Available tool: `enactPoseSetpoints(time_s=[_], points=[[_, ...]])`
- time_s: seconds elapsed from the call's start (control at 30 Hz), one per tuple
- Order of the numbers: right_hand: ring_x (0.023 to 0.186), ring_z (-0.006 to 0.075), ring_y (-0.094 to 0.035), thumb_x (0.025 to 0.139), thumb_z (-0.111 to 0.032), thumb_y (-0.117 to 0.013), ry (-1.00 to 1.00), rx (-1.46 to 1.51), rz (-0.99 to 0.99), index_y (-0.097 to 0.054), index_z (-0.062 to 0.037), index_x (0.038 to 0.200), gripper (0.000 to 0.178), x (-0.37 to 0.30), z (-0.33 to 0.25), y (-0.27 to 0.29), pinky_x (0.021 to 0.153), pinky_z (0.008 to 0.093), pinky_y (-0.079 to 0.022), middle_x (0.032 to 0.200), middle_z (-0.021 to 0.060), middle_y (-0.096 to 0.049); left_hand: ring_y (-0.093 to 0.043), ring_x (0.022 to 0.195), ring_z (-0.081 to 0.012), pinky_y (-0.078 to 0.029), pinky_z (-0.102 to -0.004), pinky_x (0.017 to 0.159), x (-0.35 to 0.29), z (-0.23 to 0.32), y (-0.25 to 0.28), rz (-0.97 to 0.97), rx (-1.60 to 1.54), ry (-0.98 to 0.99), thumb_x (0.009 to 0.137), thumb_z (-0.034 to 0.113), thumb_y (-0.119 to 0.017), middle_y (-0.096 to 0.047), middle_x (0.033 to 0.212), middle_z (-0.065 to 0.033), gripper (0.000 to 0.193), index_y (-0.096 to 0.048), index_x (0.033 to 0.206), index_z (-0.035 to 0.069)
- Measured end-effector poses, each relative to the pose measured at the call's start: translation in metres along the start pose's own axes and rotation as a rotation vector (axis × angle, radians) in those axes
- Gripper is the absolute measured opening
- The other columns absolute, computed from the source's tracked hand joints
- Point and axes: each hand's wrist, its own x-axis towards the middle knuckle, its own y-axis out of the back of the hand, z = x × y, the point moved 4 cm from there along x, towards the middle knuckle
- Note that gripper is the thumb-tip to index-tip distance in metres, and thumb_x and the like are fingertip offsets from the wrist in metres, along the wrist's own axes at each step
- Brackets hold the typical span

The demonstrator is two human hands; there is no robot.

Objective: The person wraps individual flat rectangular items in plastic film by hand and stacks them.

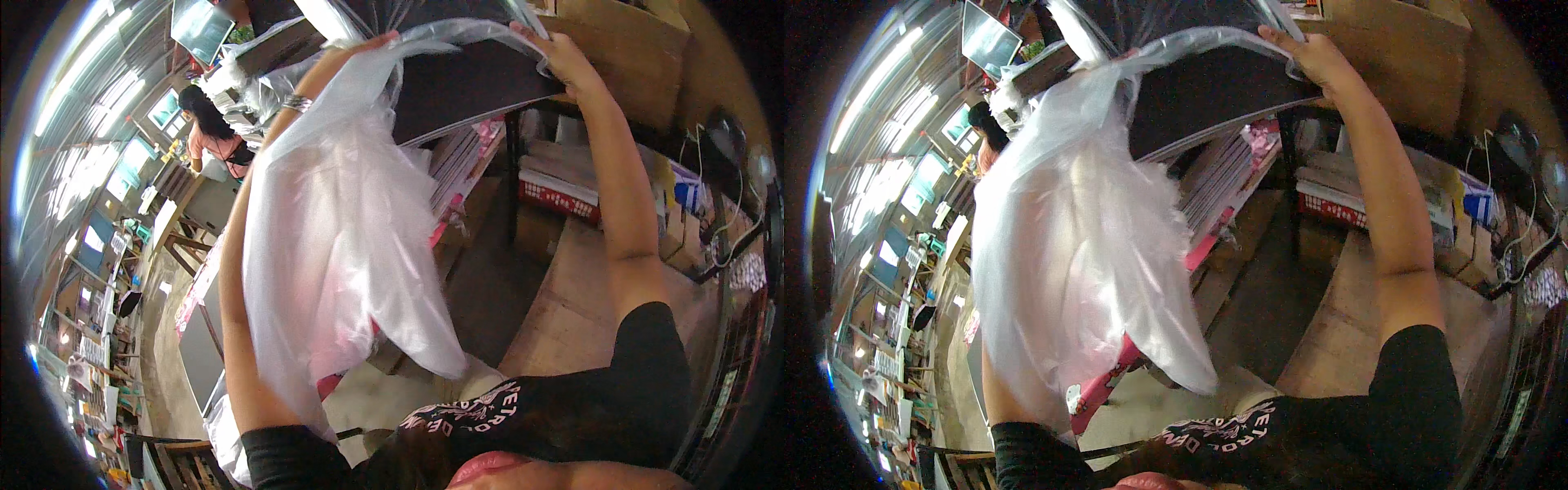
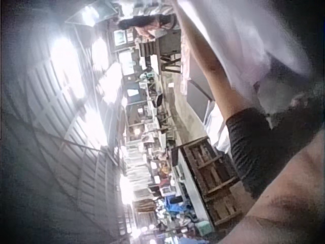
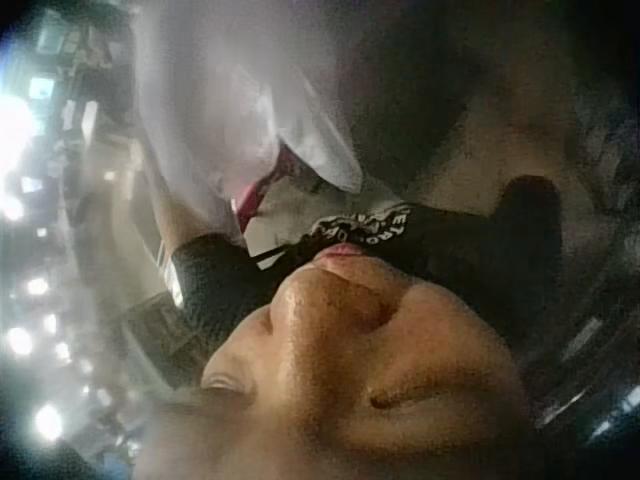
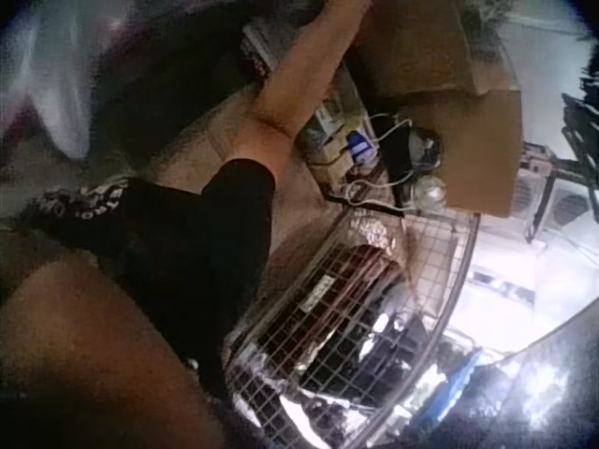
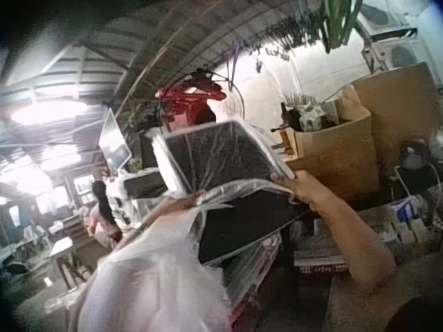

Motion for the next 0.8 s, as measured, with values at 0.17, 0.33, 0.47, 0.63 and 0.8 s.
enactPoseSetpoints(time_s=[0.17, 0.33, 0.47, 0.63, 0.8], points=[[0.081, 0.0155, -0.056, 0.073, -0.051, -0.067, 0.149, -0.105, -0.078, -0.064, -0.0046, 0.111, 0.060, 0.103, 0.008, -0.036, 0.075, 0.0288, -0.042, 0.094, 0.0075, -0.064, -0.059, 0.085, -0.0171, -0.044, -0.0267, 0.077, 0.027, -0.074, 0.003, -0.009, 0.067, 0.220, 0.089, 0.045, -0.051, -0.065, 0.094, -0.0148, 0.050, -0.060, 0.115, 0.003], [0.081, 0.0197, -0.059, 0.069, -0.051, -0.070, 0.084, -0.360, -0.254, -0.065, -0.0025, 0.106, 0.062, 0.188, 0.008, -0.081, 0.070, 0.0345, -0.046, 0.097, 0.0115, -0.064, -0.055, 0.100, -0.0130, -0.042, -0.0253, 0.090, 0.004, -0.070, -0.001, -0.073, -0.774, 0.669, 0.093, 0.018, -0.040, -0.055, 0.119, -0.0081, 0.039, -0.043, 0.126, -0.002], [0.088, 0.0268, -0.061, 0.061, -0.068, -0.069, 0.066, -0.385, -0.548, -0.063, 0.0006, 0.105, 0.082, 0.193, 0.002, -0.126, 0.076, 0.0373, -0.048, 0.102, 0.0192, -0.063, -0.060, 0.095, -0.0208, -0.049, -0.0371, 0.080, -0.030, -0.077, -0.009, 0.035, -1.107, 0.812, 0.091, 0.042, -0.046, -0.061, 0.111, -0.0112, 0.045, -0.057, 0.115, 0.005], [0.090, 0.0296, -0.063, 0.053, -0.079, -0.065, -0.065, -0.591, -0.486, -0.062, 0.0041, 0.103, 0.097, 0.192, -0.014, -0.145, 0.081, 0.0427, -0.048, 0.102, 0.0245, -0.062, -0.059, 0.094, -0.0207, -0.049, -0.0413, 0.077, -0.082, -0.109, 0.043, 0.030, -0.987, 0.791, 0.091, 0.034, -0.047, -0.060, 0.114, -0.0104, 0.037, -0.058, 0.115, 0.007], [0.107, 0.0313, -0.056, 0.060, -0.078, -0.061, -0.040, -0.309, -0.400, -0.047, 0.0001, 0.128, 0.105, 0.216, 0.031, -0.106, 0.085, 0.0395, -0.046, 0.125, 0.0228, -0.051, -0.057, 0.085, -0.0221, -0.045, -0.0323, 0.079, -0.145, -0.117, 0.019, 0.125, -0.176, 0.749, 0.088, 0.045, -0.055, -0.063, 0.098, -0.0109, 0.052, -0.053, 0.119, 0.003]])
